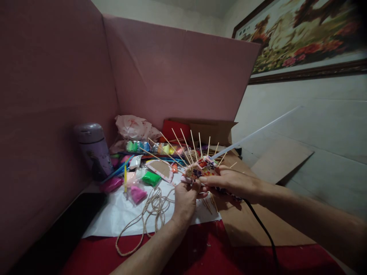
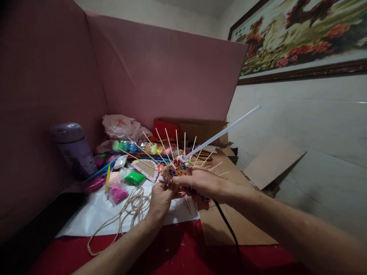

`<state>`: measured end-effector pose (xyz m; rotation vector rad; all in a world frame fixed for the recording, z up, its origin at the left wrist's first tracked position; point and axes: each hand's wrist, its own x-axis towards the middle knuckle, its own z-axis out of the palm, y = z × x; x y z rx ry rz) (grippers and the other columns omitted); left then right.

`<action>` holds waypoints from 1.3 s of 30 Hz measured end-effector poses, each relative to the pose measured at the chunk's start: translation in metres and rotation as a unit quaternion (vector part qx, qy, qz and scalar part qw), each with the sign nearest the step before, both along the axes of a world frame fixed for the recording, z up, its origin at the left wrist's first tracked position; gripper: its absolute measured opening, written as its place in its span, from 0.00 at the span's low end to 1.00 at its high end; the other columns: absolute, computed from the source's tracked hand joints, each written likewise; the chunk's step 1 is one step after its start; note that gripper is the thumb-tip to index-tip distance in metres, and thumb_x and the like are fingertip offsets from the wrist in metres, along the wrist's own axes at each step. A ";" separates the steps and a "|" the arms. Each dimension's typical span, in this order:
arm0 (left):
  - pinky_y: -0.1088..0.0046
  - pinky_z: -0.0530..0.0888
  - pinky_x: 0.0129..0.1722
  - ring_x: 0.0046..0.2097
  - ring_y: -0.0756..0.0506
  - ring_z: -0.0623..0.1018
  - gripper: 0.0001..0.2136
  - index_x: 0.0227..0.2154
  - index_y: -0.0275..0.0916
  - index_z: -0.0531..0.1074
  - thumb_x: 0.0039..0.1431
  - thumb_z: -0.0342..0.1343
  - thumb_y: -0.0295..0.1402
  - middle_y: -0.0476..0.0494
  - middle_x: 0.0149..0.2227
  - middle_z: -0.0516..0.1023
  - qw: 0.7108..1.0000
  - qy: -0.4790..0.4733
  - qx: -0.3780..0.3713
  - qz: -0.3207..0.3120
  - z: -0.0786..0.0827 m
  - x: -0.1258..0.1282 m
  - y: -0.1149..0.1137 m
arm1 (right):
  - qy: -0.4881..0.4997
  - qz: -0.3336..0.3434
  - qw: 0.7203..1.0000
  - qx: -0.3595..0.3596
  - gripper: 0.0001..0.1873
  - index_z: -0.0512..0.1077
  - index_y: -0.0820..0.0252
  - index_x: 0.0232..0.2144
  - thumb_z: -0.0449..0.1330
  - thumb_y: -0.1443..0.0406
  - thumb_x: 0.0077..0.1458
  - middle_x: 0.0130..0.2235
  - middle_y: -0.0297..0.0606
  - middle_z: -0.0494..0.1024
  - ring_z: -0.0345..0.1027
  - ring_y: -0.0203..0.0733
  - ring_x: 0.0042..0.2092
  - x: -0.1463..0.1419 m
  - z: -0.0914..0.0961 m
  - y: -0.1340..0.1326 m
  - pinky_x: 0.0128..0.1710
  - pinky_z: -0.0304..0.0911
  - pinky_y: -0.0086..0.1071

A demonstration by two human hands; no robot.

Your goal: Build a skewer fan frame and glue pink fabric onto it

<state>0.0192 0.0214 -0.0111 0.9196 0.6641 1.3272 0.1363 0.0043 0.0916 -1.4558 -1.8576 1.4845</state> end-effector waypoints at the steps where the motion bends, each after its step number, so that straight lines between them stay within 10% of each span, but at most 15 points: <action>1: 0.71 0.74 0.27 0.26 0.46 0.76 0.16 0.31 0.28 0.72 0.42 0.59 0.38 0.40 0.24 0.76 1.000 0.002 0.002 -0.001 0.000 0.000 0.000 | -0.002 0.000 1.000 0.000 0.17 0.61 0.62 0.16 0.51 0.57 0.50 0.12 0.26 0.59 0.51 0.26 0.10 0.000 0.000 0.000 0.06 0.49 0.20; 39: 0.70 0.75 0.27 0.27 0.45 0.77 0.19 0.30 0.28 0.73 0.39 0.61 0.41 0.38 0.26 0.77 1.000 0.002 -0.009 -0.004 -0.001 0.001 0.001 | -0.015 0.006 1.000 0.018 0.18 0.61 0.62 0.17 0.51 0.56 0.49 0.13 0.28 0.60 0.53 0.27 0.11 0.004 -0.002 0.000 0.07 0.50 0.21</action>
